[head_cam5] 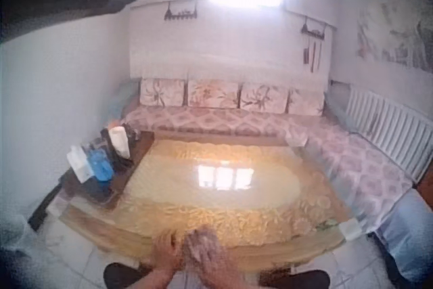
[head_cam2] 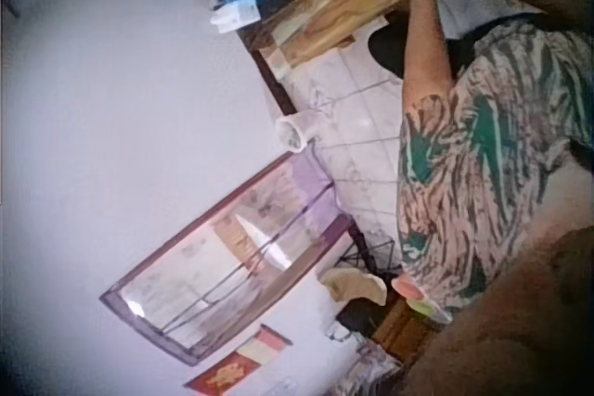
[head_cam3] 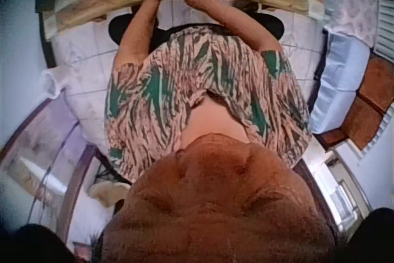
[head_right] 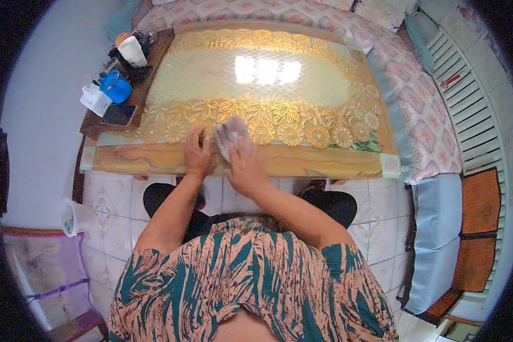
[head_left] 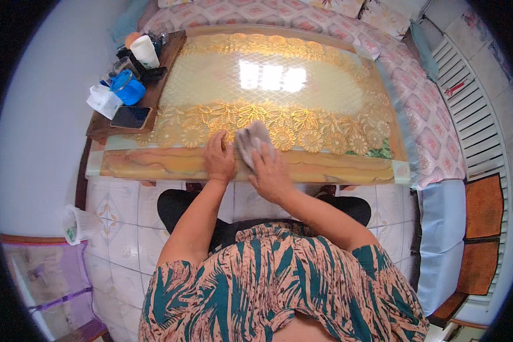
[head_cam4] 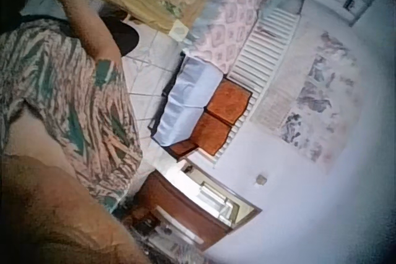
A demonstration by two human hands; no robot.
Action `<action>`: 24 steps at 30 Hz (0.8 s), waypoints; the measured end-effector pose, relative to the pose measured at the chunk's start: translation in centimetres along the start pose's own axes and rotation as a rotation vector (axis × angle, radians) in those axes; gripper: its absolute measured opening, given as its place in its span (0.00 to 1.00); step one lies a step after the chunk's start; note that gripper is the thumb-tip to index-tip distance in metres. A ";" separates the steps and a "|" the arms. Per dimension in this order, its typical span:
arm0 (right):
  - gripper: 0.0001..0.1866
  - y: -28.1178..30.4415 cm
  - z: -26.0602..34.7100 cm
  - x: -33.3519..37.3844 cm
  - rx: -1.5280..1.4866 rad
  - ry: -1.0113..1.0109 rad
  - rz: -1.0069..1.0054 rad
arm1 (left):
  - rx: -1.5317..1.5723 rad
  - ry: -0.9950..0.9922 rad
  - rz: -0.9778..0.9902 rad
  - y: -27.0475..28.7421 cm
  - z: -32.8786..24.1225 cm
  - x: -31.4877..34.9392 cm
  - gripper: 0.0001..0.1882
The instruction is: The person wipes the glass surface and decorative lace border of a table using a cloth. They then wipe the top surfaces and sides of a white radiator and its wooden trim.
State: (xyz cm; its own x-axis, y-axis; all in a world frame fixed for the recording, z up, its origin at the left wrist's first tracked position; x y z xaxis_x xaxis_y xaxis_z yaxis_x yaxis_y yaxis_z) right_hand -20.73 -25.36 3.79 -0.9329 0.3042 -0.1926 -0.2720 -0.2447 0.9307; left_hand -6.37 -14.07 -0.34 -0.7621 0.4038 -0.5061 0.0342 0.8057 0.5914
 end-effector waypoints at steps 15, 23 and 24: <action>0.26 1.6 -15.5 1.2 0.071 -0.348 -0.241 | -0.449 -0.047 0.305 -0.3 -10.2 3.2 0.35; 0.24 1.5 -13.8 0.4 0.195 -0.403 -0.217 | -0.343 -0.358 0.306 -1.2 -5.6 2.3 0.28; 0.24 1.6 -13.7 0.2 0.202 -0.417 -0.209 | -0.437 -0.360 0.297 -1.2 -3.0 1.7 0.28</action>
State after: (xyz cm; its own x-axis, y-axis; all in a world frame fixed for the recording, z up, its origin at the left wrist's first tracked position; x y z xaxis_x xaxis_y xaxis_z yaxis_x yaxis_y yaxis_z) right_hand -24.63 -38.33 1.01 -0.6789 0.6792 -0.2790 -0.3530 0.0312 0.9351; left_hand -9.63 -15.66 0.02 -0.4928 0.7643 -0.4159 -0.1143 0.4170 0.9017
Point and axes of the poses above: each hand's wrist, its own x-axis away from the middle knuckle, its own y-axis out of the back of the hand, z = x × y, the point moved 2 cm from there along -x, towards the middle knuckle, and after that the axes turned 6 degrees about -y, right-handed, at the moved point
